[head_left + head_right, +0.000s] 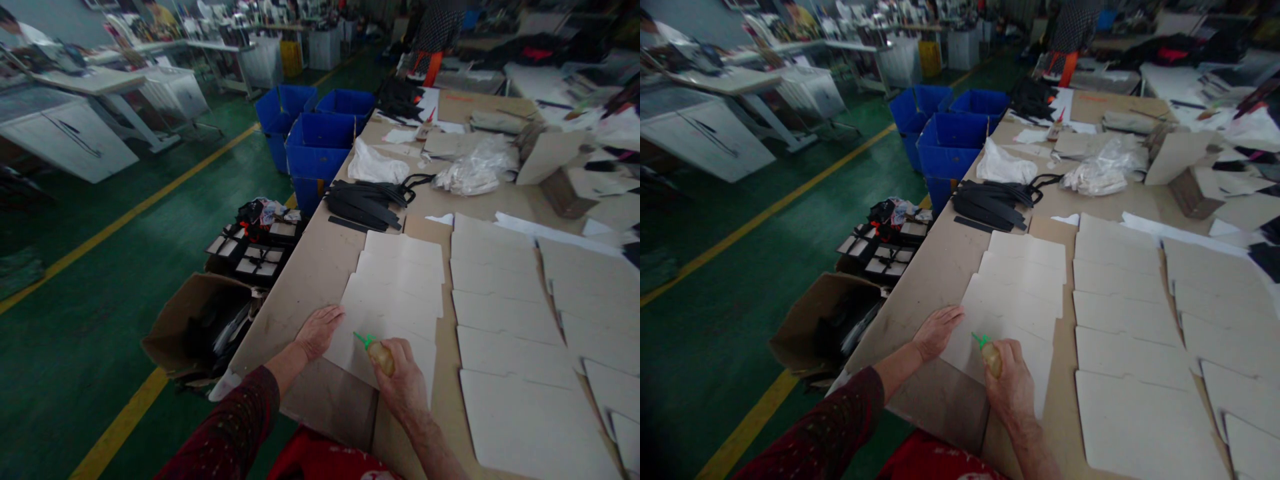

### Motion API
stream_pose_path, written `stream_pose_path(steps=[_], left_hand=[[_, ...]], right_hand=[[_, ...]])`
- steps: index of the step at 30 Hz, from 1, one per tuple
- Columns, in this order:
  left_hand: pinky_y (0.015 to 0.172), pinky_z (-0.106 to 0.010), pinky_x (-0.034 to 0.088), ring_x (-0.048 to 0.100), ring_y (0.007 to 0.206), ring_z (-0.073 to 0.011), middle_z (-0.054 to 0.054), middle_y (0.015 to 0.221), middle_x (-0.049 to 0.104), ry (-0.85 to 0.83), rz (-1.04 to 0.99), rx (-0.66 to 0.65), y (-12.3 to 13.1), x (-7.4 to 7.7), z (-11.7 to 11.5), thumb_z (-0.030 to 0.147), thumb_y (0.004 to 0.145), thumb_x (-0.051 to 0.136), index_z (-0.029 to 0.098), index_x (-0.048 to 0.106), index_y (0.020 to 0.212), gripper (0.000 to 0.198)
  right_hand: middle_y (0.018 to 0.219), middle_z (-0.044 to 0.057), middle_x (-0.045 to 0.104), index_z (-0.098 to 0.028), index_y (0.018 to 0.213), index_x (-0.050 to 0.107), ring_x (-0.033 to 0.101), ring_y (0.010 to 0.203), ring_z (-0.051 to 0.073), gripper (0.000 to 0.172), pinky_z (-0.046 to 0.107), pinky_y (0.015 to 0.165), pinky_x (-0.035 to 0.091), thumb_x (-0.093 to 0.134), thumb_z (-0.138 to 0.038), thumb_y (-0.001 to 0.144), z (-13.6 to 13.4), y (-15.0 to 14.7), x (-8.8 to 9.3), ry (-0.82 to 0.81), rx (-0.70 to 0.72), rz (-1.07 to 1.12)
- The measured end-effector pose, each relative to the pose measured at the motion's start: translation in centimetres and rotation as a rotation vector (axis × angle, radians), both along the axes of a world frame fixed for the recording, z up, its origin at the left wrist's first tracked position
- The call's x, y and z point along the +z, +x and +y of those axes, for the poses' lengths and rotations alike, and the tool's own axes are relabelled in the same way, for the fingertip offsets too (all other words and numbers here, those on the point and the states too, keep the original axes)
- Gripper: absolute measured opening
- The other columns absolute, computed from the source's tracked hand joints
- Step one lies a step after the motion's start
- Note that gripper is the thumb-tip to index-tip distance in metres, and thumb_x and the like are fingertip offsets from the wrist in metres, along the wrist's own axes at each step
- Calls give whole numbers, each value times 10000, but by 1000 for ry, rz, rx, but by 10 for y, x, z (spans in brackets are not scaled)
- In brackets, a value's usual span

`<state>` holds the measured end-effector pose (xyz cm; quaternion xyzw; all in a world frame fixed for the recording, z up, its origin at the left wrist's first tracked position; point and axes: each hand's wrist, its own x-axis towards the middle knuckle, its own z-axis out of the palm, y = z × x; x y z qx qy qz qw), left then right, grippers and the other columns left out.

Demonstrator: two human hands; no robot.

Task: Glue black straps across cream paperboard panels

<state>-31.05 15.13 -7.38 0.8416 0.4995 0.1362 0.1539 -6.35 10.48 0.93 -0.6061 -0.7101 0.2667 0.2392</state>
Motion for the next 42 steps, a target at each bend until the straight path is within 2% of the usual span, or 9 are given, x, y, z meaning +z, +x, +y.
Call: stream_pose_path(steps=[6, 11, 14, 17, 19, 22, 26, 32, 42], left_hand=[[1134, -421, 361, 400, 1359, -210, -43, 1478, 472, -7, -3, 2, 0, -1, 0, 99, 885, 456, 232, 472, 1391, 524], [1140, -417, 353, 397, 1358, -209, -38, 1477, 474, -3, 0, -1, 0, -5, 0, 93, 878, 457, 224, 475, 1388, 527], [1151, -394, 340, 395, 1357, -192, -41, 1471, 479, 6, 4, -6, -1, -5, 0, 83, 874, 452, 213, 488, 1376, 519], [1127, -389, 366, 450, 1301, -189, -45, 1416, 527, 14, 13, 14, 0, -2, 4, 91, 881, 438, 204, 508, 1350, 488], [1089, -408, 397, 490, 1242, -206, -64, 1360, 560, 21, 23, 53, 3, 2, 12, 109, 894, 426, 194, 507, 1346, 467], [1065, -430, 397, 477, 1227, -228, -77, 1334, 559, 36, 38, 103, 10, 9, 32, 146, 920, 408, 209, 494, 1352, 445], [1054, -433, 385, 433, 1262, -229, -48, 1359, 538, 42, 52, 86, 15, 14, 55, 187, 939, 422, 266, 504, 1334, 410], [1041, -424, 382, 452, 1228, -218, -40, 1312, 576, 40, 62, 56, 13, 16, 57, 240, 962, 428, 268, 572, 1255, 327], [1017, -436, 394, 456, 1215, -229, -42, 1307, 585, 44, 54, 68, 13, 16, 57, 260, 957, 450, 277, 596, 1237, 315]], right_hand=[[1066, 23, 556, -272, 1054, 525, 619, 853, 181, 219, 312, 725, 510, 546, -262, 837, -8, 2, 8, -54, -7, -4], [1044, 30, 574, -252, 1029, 559, 613, 898, 196, 226, 335, 783, 512, 581, -319, 815, -7, -11, -4, -90, -74, 178], [975, 39, 618, -219, 1042, 570, 615, 864, 214, 379, 350, 763, 519, 668, -431, 744, -1, -14, -16, -161, -306, 386], [877, 22, 641, -198, 1129, 530, 604, 736, 195, 579, 320, 640, 512, 710, -532, 691, 10, -8, -20, -259, -593, 632], [872, 15, 641, -200, 1166, 509, 592, 701, 181, 638, 300, 601, 496, 723, -551, 678, 20, -3, -17, -265, -665, 711], [894, 24, 634, -190, 1156, 530, 594, 731, 188, 631, 312, 636, 500, 730, -542, 672, 38, 3, -14, -215, -608, 650], [976, 47, 619, -187, 1117, 556, 598, 841, 217, 562, 354, 748, 509, 705, -516, 687, 56, 1, -20, -105, -481, 483], [1025, 59, 577, -201, 1084, 551, 575, 939, 230, 447, 390, 854, 492, 665, -463, 740, 67, -5, -32, 1, -296, 316], [1090, 47, 557, -244, 1091, 532, 602, 842, 193, 291, 321, 663, 479, 530, -402, 847, 75, 1, -8, 53, -143, -83]])
